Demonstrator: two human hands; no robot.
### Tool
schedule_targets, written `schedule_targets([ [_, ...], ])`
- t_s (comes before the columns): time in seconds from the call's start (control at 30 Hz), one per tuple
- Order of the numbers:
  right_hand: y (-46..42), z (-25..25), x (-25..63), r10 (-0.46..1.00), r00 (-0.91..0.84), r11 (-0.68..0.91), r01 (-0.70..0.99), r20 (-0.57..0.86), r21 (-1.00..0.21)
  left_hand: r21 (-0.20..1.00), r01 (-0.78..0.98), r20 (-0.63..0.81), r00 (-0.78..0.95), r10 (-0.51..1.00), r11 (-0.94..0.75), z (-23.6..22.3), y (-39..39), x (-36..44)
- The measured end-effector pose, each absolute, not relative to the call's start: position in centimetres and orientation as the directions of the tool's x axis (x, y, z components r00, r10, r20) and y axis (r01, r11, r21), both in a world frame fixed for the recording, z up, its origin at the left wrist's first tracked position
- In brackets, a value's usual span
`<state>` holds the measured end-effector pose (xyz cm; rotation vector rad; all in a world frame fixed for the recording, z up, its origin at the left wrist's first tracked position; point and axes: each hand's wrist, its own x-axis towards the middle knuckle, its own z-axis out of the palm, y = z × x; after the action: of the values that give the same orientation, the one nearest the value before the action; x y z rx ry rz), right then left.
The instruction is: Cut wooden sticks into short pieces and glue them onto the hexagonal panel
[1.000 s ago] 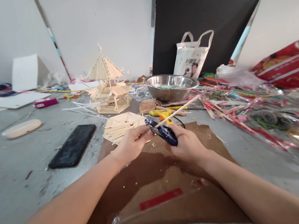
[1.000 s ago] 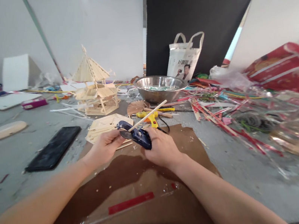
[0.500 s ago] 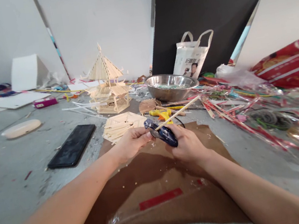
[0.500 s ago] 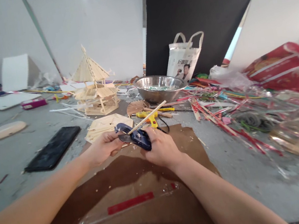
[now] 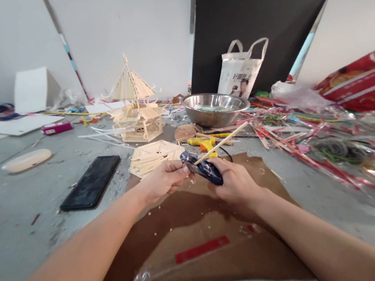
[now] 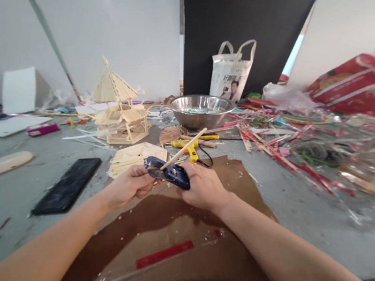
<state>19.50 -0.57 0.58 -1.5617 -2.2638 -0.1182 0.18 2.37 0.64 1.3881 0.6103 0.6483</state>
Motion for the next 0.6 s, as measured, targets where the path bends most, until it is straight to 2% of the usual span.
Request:
schedule_targets([
  [0.27, -0.5, 1.1, 19.4, 0.904, -0.303, 0.352, 0.928, 0.303, -0.122, 1.0, -0.01, -0.005, 0.649, 0.76, 0.015, 0.7, 2.3, 0.3],
  [0.43, -0.6, 1.5, 19.2, 0.918, -0.288, 0.325, 0.94, 0.271, -0.103, 0.965, 0.112, 0.138, 0.557, 0.819, -0.238, 1.1, 2.0, 0.8],
  [0.6, -0.5, 1.4, 19.2, 0.934, -0.26, 0.287, 0.955, 0.246, -0.079, 0.803, 0.32, 0.359, 0.413, 0.837, -0.502, 0.5, 1.6, 1.6],
])
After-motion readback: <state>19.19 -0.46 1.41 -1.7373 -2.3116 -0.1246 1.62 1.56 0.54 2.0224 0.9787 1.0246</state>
